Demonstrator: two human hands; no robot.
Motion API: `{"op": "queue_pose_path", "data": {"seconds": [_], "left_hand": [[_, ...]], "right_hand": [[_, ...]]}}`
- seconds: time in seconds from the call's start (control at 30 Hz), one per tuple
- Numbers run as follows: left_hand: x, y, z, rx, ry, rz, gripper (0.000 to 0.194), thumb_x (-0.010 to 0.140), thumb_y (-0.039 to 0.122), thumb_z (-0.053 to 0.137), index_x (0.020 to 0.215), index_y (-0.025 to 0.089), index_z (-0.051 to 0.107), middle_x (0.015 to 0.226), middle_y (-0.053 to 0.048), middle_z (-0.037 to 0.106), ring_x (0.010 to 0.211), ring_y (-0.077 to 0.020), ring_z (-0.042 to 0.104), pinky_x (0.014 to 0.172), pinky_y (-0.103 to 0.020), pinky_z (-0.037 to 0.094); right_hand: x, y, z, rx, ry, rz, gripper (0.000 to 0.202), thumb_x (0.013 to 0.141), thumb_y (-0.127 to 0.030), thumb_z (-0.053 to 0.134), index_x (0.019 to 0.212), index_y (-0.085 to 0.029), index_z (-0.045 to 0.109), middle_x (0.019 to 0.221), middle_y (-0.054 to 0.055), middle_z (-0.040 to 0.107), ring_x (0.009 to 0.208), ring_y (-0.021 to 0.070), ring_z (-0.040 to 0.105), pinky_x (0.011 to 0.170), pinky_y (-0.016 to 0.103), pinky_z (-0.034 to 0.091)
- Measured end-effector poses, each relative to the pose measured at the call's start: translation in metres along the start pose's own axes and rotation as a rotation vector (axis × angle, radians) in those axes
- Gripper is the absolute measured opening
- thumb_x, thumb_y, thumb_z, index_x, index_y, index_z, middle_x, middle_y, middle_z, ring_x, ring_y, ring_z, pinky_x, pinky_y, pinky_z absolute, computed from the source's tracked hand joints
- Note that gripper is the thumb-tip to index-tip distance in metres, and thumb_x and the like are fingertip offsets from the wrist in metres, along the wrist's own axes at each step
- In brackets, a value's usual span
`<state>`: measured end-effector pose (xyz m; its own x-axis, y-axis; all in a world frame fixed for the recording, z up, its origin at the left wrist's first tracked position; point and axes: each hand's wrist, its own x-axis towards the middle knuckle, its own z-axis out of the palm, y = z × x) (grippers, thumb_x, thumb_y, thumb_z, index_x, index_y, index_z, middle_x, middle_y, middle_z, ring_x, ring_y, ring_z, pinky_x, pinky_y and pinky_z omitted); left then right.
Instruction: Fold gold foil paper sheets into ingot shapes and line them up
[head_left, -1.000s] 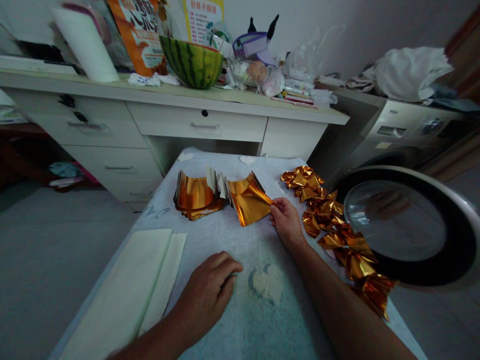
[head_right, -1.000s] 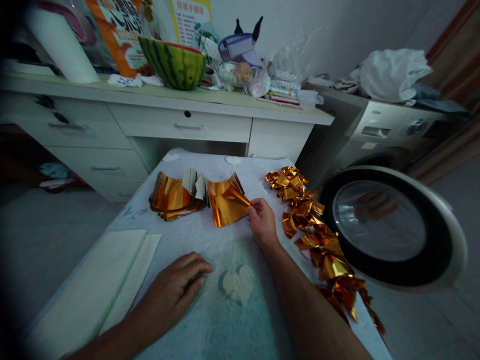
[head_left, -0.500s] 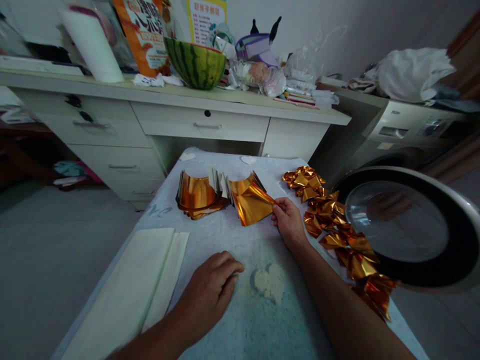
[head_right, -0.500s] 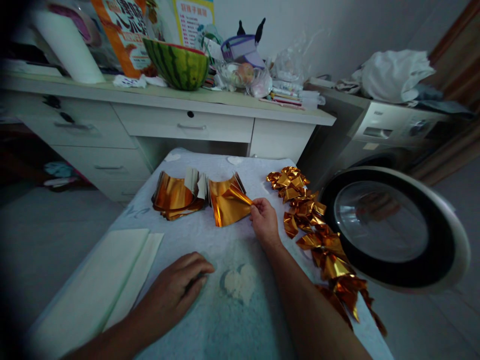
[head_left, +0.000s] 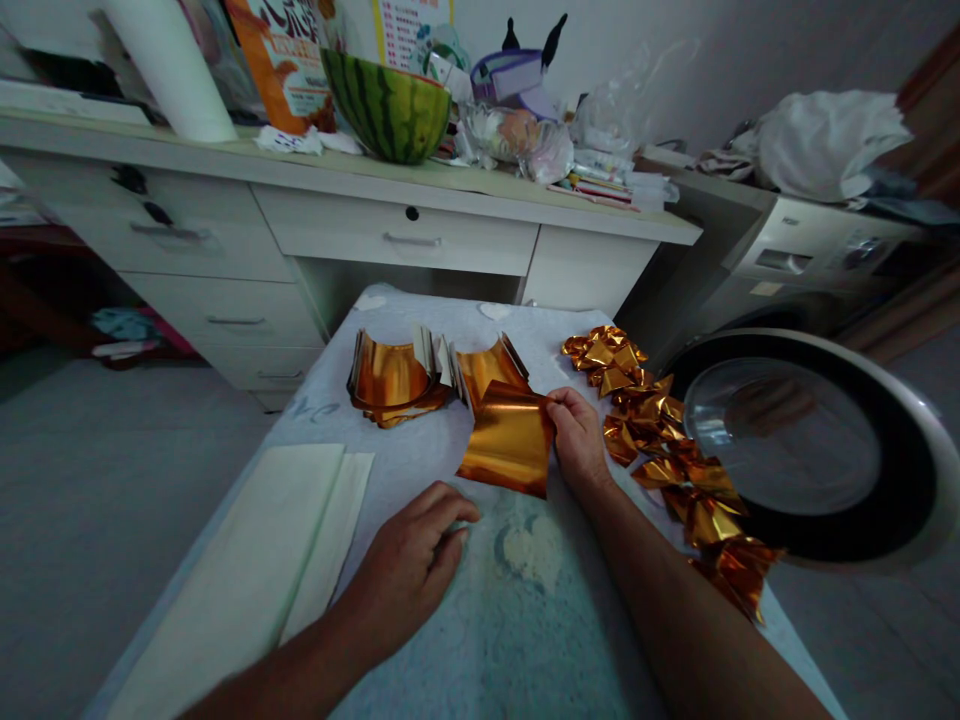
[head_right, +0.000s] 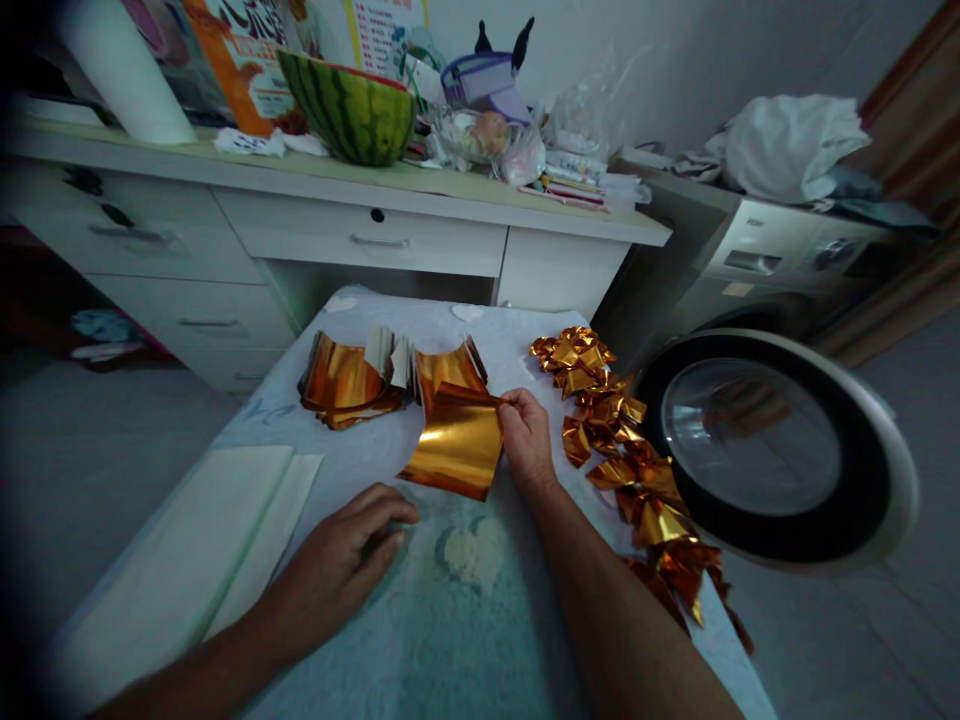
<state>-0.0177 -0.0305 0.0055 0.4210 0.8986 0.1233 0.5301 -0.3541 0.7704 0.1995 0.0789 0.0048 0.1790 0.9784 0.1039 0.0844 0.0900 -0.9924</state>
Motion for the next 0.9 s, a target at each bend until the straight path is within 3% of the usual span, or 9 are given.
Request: {"op": "queue_pose_path", "data": {"seconds": [0.17,0.3,0.43,0.53,0.63,0.8,0.9], "left_hand": [[-0.001,-0.002,0.001,-0.008,0.149,-0.118,0.008,0.087,0.015,0.047,0.09,0.023,0.045,0.081,0.002,0.053,0.072,-0.015,0.055,0.066,-0.029,0.045],[-0.002,-0.007,0.003,-0.027,0.316,-0.207,0.016,0.084,0.018,0.051,0.094,0.024,0.039,0.078,0.004,0.047,0.069,-0.0142,0.053,0.065,-0.029,0.045],[-0.002,-0.011,0.004,-0.017,0.389,-0.209,0.031,0.08,0.015,0.053,0.105,0.024,0.037,0.087,0.002,0.047,0.075,-0.0144,0.055,0.069,-0.03,0.048],[-0.002,-0.01,0.003,0.01,0.367,-0.135,0.041,0.077,0.006,0.048,0.113,0.024,0.041,0.107,-0.004,0.047,0.09,-0.0159,0.057,0.079,-0.034,0.05],[-0.002,-0.006,0.0,0.029,0.3,-0.094,0.038,0.076,0.005,0.048,0.108,0.025,0.05,0.117,-0.005,0.044,0.106,-0.0192,0.055,0.087,-0.035,0.05],[-0.003,0.001,-0.008,-0.013,0.178,-0.041,0.007,0.088,0.024,0.055,0.095,0.023,0.058,0.116,-0.006,0.049,0.111,-0.023,0.054,0.093,-0.039,0.049],[-0.002,0.002,-0.01,-0.052,0.129,-0.046,0.019,0.096,0.03,0.045,0.086,0.022,0.059,0.106,-0.005,0.054,0.103,-0.0207,0.057,0.09,-0.037,0.049]], "right_hand": [[-0.003,0.0,0.004,0.029,-0.086,0.001,0.013,0.069,-0.033,0.057,0.07,-0.021,0.053,0.055,-0.006,0.043,0.05,0.0099,0.036,0.047,0.022,0.028],[-0.007,-0.001,0.008,0.058,-0.159,0.004,0.014,0.069,-0.034,0.058,0.072,-0.021,0.053,0.056,-0.006,0.045,0.049,0.0096,0.038,0.047,0.021,0.029],[-0.01,-0.001,0.01,0.065,-0.218,0.001,0.013,0.071,-0.033,0.059,0.071,-0.021,0.053,0.054,-0.007,0.043,0.048,0.0089,0.035,0.046,0.021,0.028],[-0.01,0.0,0.012,0.071,-0.26,0.004,0.013,0.071,-0.033,0.06,0.071,-0.021,0.052,0.054,-0.007,0.043,0.047,0.0086,0.035,0.045,0.021,0.027],[-0.011,0.001,0.013,0.066,-0.267,0.019,0.015,0.072,-0.035,0.06,0.073,-0.022,0.053,0.054,-0.007,0.043,0.046,0.0084,0.035,0.045,0.021,0.027],[-0.011,-0.001,0.013,0.086,-0.266,0.036,0.019,0.074,-0.038,0.061,0.077,-0.021,0.055,0.054,-0.007,0.046,0.043,0.0076,0.037,0.042,0.02,0.028],[-0.011,-0.004,0.013,0.09,-0.255,0.041,0.021,0.074,-0.039,0.063,0.078,-0.021,0.055,0.054,-0.008,0.045,0.042,0.0069,0.036,0.041,0.019,0.027]]}}
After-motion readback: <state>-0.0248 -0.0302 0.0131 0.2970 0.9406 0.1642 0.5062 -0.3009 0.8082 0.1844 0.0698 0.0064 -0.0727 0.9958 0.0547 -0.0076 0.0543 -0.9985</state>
